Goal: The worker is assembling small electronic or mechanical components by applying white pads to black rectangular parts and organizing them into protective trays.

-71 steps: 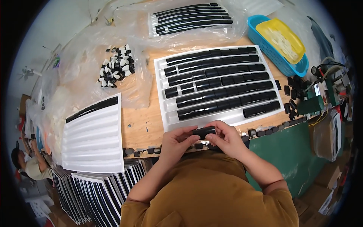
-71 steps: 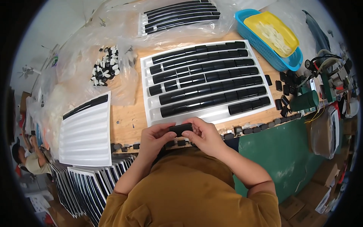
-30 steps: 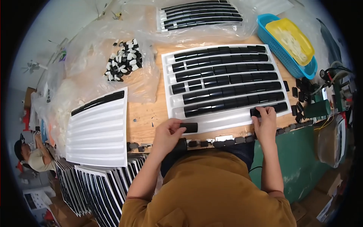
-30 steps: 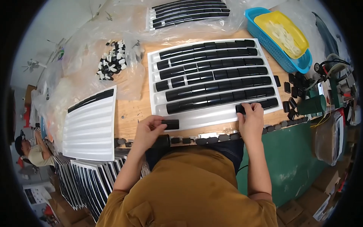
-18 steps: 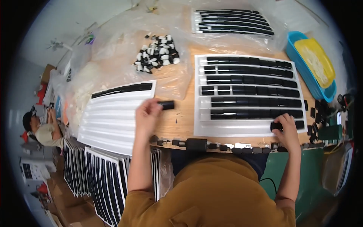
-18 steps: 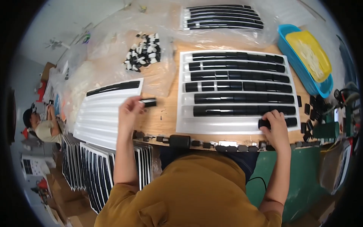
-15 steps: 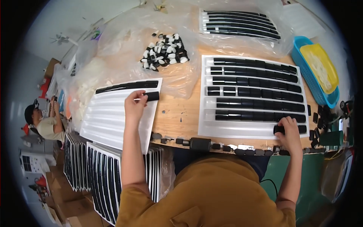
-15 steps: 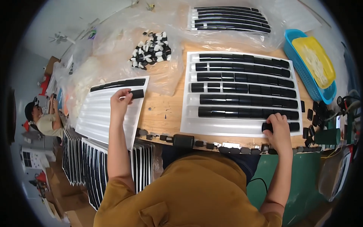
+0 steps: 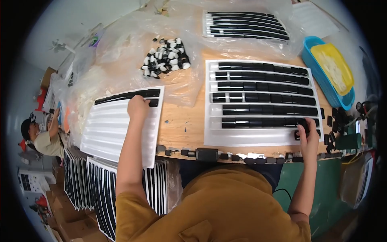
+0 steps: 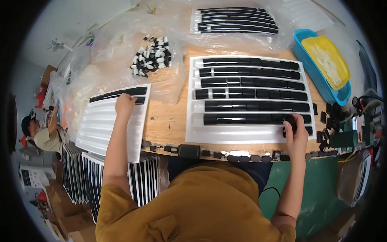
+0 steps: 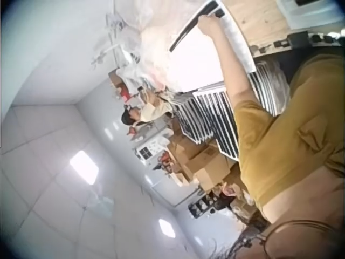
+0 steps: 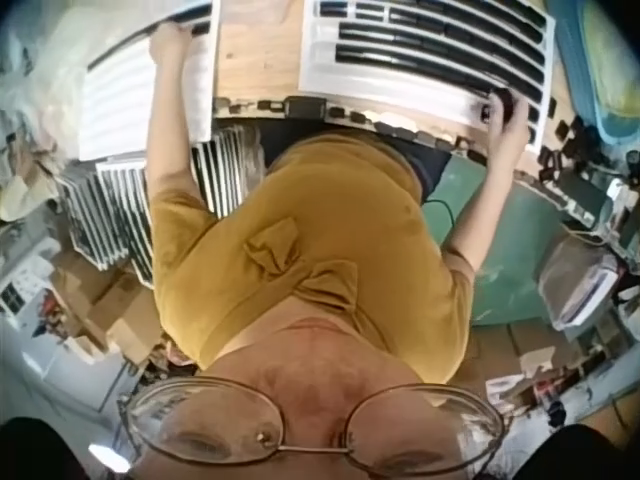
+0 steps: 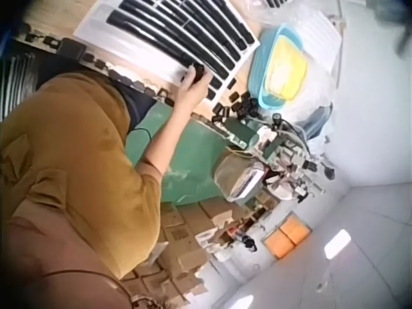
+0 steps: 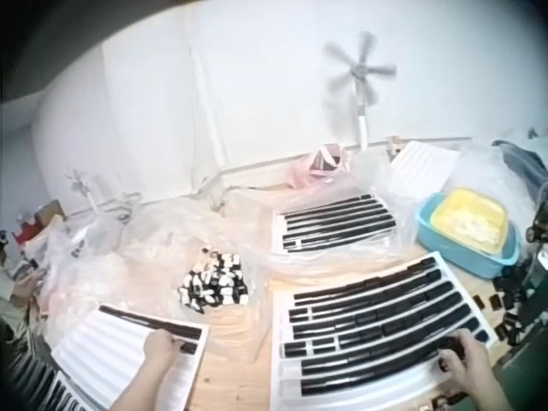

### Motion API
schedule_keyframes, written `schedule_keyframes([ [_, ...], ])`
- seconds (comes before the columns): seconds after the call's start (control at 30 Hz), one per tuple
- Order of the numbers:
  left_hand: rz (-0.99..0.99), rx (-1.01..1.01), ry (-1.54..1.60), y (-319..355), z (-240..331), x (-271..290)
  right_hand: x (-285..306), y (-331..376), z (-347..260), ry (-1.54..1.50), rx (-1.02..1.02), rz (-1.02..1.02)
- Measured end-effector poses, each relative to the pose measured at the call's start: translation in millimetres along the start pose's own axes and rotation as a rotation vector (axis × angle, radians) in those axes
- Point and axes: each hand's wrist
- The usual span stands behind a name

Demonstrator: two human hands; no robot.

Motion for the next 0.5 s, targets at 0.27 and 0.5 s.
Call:
schedule_keyframes([
  [0.27,-0.303,-0.728,0.602,145.9,111.9,6.7,-25.2,-0.9,-37.2,-0.447,-0.122,0.044],
  [0.5,-0.207,-0.672,0.518,153.4,109.1,-21.5,-32.6,7.3,-47.9,-0.597,-0.218,0.019],
])
Point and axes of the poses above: each hand's wrist, its own y-axis away from the middle knuckle, its own x-axis out of the back of the hand, z = x × y, and after that the axes turned 12 degrees about x, right-handed
